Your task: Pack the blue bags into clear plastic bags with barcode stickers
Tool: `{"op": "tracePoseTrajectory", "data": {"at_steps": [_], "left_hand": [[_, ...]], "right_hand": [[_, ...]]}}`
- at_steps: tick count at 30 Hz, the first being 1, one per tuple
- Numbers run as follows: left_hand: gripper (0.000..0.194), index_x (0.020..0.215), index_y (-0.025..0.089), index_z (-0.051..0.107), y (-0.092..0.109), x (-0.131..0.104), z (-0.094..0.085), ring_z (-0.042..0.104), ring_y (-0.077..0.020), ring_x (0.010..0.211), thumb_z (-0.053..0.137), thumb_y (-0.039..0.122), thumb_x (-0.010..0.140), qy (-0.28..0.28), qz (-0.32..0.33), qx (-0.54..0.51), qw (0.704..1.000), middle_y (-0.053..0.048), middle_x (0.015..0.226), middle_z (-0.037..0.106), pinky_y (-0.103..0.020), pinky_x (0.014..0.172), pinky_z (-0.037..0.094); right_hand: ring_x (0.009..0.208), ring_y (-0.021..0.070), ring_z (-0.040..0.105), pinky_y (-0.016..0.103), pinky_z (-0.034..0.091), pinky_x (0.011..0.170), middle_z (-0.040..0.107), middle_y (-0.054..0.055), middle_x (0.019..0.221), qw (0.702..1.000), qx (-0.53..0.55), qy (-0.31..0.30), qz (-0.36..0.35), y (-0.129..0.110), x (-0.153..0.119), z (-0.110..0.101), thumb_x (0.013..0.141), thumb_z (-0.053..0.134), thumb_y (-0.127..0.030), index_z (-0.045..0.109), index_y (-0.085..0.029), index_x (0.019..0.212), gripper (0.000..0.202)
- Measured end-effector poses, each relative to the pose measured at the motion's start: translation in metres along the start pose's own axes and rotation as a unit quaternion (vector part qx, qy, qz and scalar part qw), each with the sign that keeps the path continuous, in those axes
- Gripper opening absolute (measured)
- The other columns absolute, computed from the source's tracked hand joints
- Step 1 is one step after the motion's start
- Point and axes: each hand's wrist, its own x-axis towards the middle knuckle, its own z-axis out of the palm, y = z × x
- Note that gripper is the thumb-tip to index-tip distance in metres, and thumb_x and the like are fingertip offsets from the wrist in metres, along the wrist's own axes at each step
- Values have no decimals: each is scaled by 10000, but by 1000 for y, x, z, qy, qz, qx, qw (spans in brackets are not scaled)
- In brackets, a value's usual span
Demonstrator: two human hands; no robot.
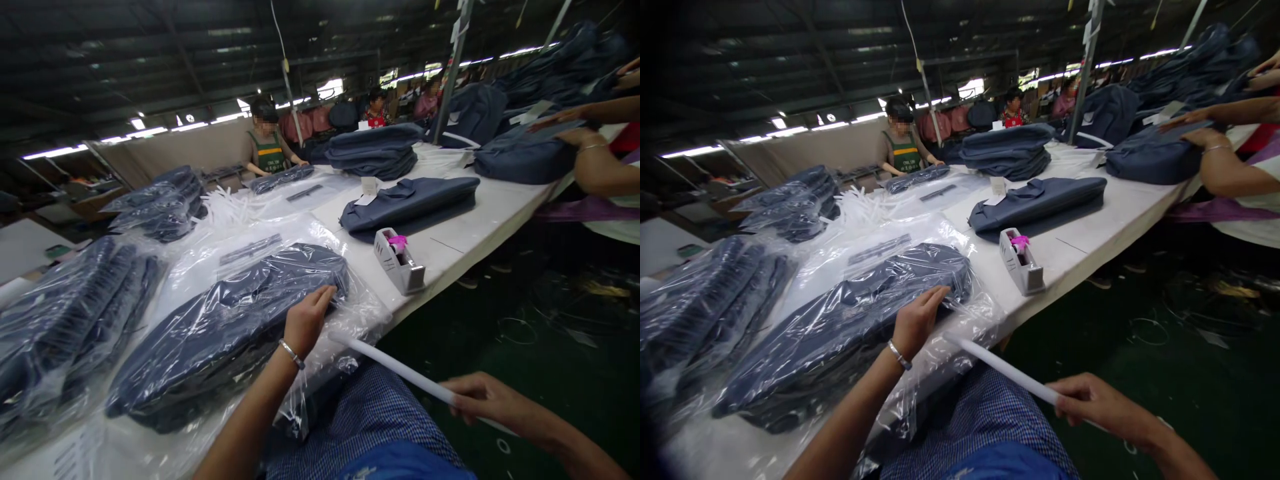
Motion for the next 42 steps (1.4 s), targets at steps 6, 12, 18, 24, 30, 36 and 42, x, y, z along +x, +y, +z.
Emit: {"op": "tracePoseTrajectory", "data": {"at_steps": [6,12,18,24,30,36,42], "left_hand": [[314,1259,258,565,-6,53,-85,703,-172,788,471,275,960,-85,34,80,993,-33,1143,707,-251,567,484],[387,1230,285,575,2,94,-136,666,-211,941,637,378,859,-217,65,123,966,-24,1138,691,-265,662,458],[309,1153,237,610,-1,63,-143,666,-250,878,585,244,846,-274,-52,183,943,-64,1031,706,-297,622,433],[199,951,202,670,-26,35,-151,651,-226,851,485,263,909,-227,-103,96,964,-63,932,707,-304,698,445],[278,981,203,672,-28,40,-166,645,-204,836,449,366,952,-168,-56,56,983,-54,955,701,-294,705,435],[195,1022,235,685,-30,38,-179,638,-184,827,579,305,874,-213,-44,49,975,-21,965,714,-274,667,423],[206,982,204,718,-35,38,-190,626,-127,730,620,173,803,-180,-84,-59,978,-13,883,731,-261,708,462]], "right_hand": [[803,176,610,262,458,726,694,57,939,978,-133,-35,-155,-101,52,58,917,515,-495,688,-216,1197,432],[844,198,644,262,423,717,707,43,915,867,-403,-56,-287,-167,111,122,936,520,-403,702,-254,1090,281],[797,198,665,263,434,651,713,45,901,812,-460,-22,-359,-184,144,192,933,519,-443,676,-216,996,283],[738,234,699,285,472,545,731,63,890,775,-467,-66,-420,-185,150,259,930,483,-503,661,-191,985,363],[710,233,694,300,487,549,735,82,909,760,-471,-72,-443,-201,157,279,936,485,-484,654,-168,972,360],[846,201,642,284,463,686,706,69,963,786,-509,5,-351,-185,195,228,959,501,-381,669,-178,967,264],[1027,232,500,340,396,835,626,89,1035,777,-520,108,-338,-172,231,192,967,491,-386,695,-217,1060,281]]}}
